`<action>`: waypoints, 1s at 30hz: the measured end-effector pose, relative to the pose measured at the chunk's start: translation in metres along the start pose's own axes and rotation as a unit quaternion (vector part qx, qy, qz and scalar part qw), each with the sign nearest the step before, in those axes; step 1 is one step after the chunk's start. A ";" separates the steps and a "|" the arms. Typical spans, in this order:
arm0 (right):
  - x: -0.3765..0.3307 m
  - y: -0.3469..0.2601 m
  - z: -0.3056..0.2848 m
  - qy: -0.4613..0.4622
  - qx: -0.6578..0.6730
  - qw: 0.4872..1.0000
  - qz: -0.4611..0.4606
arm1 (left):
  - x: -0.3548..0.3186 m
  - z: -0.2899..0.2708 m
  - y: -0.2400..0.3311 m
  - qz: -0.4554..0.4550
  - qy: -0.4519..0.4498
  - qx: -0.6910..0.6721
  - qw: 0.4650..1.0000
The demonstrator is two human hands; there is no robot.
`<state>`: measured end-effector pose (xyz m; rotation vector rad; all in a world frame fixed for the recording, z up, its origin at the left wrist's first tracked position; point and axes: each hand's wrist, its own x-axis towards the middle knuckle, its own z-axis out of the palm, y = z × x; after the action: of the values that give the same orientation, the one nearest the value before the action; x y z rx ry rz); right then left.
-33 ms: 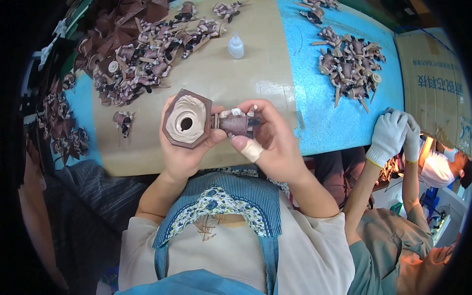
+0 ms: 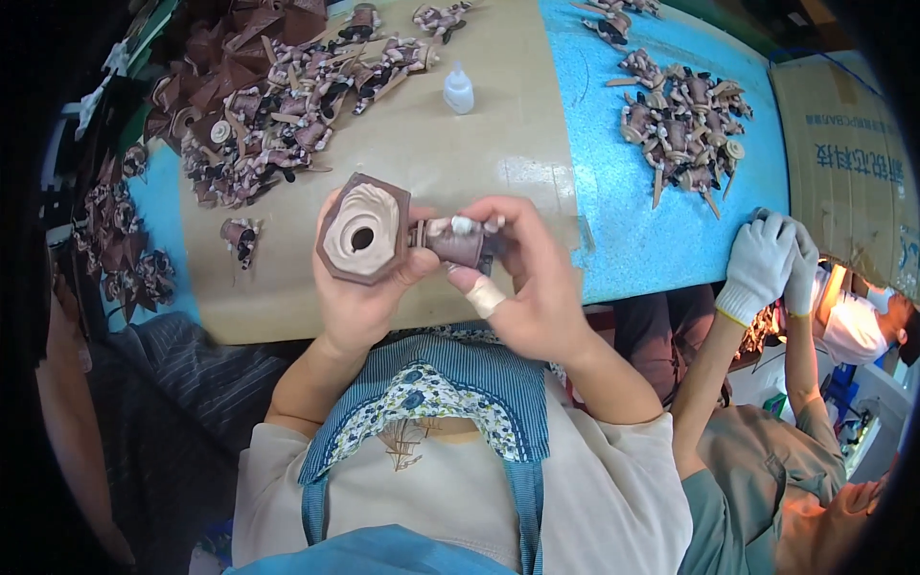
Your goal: The person assembles figurines by applying glue into hollow base pieces using a squeeze bottle and inserting figurine pieces into each base by hand.
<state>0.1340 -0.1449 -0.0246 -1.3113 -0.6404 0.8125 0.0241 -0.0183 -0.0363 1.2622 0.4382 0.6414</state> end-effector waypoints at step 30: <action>0.036 -0.069 -0.008 -0.234 -0.430 0.845 -0.213 | 0.008 0.003 0.021 0.009 -0.146 0.182 0.972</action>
<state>0.1720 -0.1242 0.0403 -1.6649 -1.7720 0.4601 0.0276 -0.0117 -0.0154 1.6825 0.3059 0.3887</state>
